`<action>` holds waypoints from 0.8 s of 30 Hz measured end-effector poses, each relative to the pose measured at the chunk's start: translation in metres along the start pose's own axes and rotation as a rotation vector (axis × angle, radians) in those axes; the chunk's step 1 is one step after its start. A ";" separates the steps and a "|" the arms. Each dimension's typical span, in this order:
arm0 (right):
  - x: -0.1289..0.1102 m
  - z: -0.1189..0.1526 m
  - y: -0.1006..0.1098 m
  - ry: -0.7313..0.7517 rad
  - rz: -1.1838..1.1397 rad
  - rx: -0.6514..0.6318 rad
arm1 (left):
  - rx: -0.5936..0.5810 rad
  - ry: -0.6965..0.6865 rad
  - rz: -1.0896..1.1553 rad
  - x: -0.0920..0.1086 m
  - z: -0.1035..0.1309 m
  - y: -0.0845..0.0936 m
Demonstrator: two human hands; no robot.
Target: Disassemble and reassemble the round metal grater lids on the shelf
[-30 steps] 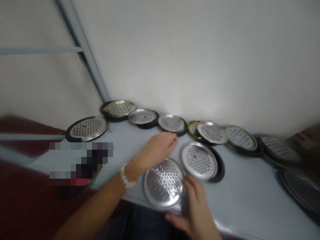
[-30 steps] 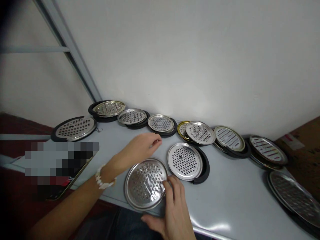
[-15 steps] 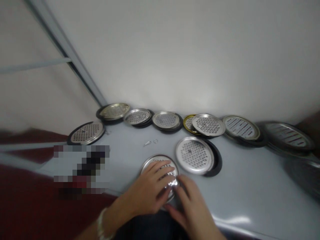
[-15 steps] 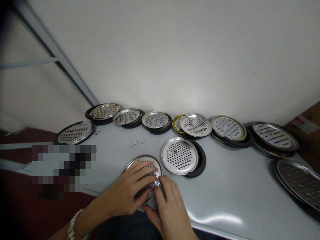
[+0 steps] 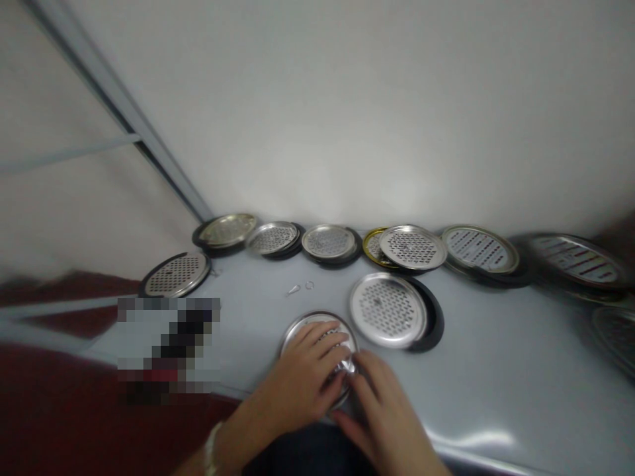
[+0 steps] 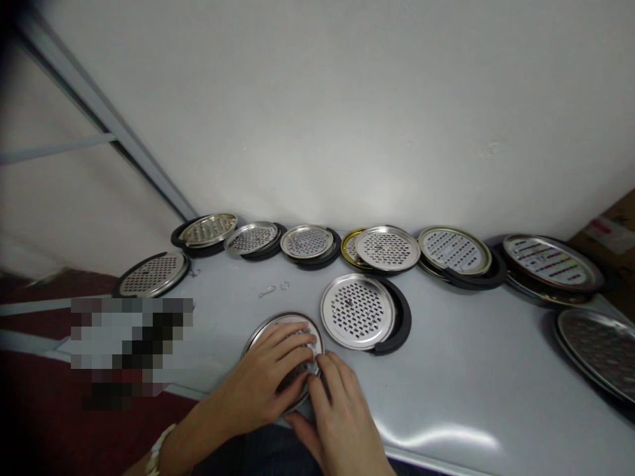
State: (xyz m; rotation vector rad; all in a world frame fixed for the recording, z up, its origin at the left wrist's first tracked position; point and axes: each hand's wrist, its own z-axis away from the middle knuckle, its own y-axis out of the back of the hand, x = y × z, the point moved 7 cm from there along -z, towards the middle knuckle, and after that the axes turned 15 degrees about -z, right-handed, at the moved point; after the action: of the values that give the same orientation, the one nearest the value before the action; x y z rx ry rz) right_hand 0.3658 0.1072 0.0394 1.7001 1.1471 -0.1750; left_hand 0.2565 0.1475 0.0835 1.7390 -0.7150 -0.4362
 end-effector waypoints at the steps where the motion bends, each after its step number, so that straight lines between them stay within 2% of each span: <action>1: 0.000 0.000 0.000 0.003 0.005 0.000 | 0.007 0.001 -0.003 0.001 0.000 0.000; 16: -0.001 0.000 0.000 -0.012 0.027 -0.008 | 0.111 0.030 -0.077 0.002 0.004 0.002; 24: 0.001 0.001 0.000 -0.008 0.015 -0.021 | 0.123 0.039 -0.082 0.002 0.004 0.001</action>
State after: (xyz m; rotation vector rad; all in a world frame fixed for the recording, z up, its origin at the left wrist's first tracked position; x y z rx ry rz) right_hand 0.3665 0.1074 0.0383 1.6875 1.1266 -0.1593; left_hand 0.2553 0.1436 0.0837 1.8925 -0.6563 -0.4201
